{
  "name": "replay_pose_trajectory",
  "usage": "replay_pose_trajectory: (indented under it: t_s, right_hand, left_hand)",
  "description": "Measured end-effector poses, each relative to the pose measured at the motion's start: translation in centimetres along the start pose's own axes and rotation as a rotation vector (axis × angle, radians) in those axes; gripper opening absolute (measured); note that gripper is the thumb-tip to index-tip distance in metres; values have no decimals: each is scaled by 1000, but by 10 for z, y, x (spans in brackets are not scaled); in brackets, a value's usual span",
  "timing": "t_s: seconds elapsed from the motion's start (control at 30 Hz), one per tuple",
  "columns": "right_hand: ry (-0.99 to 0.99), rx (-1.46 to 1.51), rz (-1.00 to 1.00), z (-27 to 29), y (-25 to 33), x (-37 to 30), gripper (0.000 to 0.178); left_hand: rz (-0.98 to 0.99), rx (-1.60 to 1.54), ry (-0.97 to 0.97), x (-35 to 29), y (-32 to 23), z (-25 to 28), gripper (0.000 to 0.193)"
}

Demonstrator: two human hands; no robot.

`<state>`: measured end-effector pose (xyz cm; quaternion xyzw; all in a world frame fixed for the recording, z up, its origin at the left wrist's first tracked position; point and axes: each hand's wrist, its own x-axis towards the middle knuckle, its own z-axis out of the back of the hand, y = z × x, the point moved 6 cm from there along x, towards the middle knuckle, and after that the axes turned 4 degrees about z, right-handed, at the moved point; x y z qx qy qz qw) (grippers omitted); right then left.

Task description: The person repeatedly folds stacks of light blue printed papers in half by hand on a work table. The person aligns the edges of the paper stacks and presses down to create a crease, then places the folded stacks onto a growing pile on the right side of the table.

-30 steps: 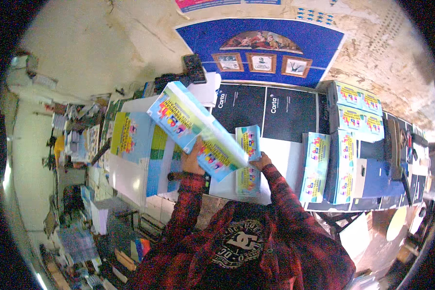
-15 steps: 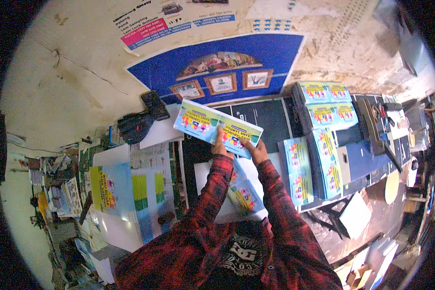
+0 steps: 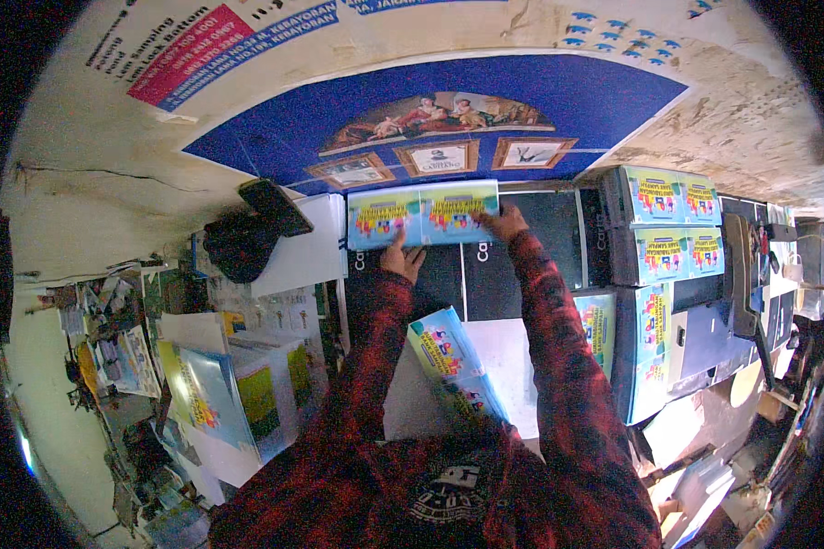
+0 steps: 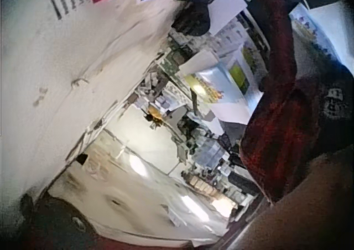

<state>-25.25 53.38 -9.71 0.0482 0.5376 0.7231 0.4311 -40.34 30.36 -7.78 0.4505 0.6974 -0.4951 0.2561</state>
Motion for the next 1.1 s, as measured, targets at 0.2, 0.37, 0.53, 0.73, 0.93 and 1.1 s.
replay_pose_trajectory:
  t_s: [0.2,0.37,0.53,0.73,0.93,1.1]
  right_hand:
    - [-61,-49,34,-1,10,17,57]
    - [-222,-260,10,25,39,-12,67]
    - [-935,225,132,41,25,-73,75]
    - [-187,1626,-338,-45,45,-95,56]
    - [-325,1572,-351,-33,35,-52,57]
    - [-123,1595,-325,-30,37,-93,92]
  left_hand:
    - [181,52,-9,7,-17,4,51]
    - [27,16,-97,1,-44,32,55]
    - [160,-8,70,-4,-56,13,70]
    - [153,-59,151,13,-70,17,73]
    - [113,6,124,2,-73,17,76]
    - [129,89,167,-5,-60,42,95]
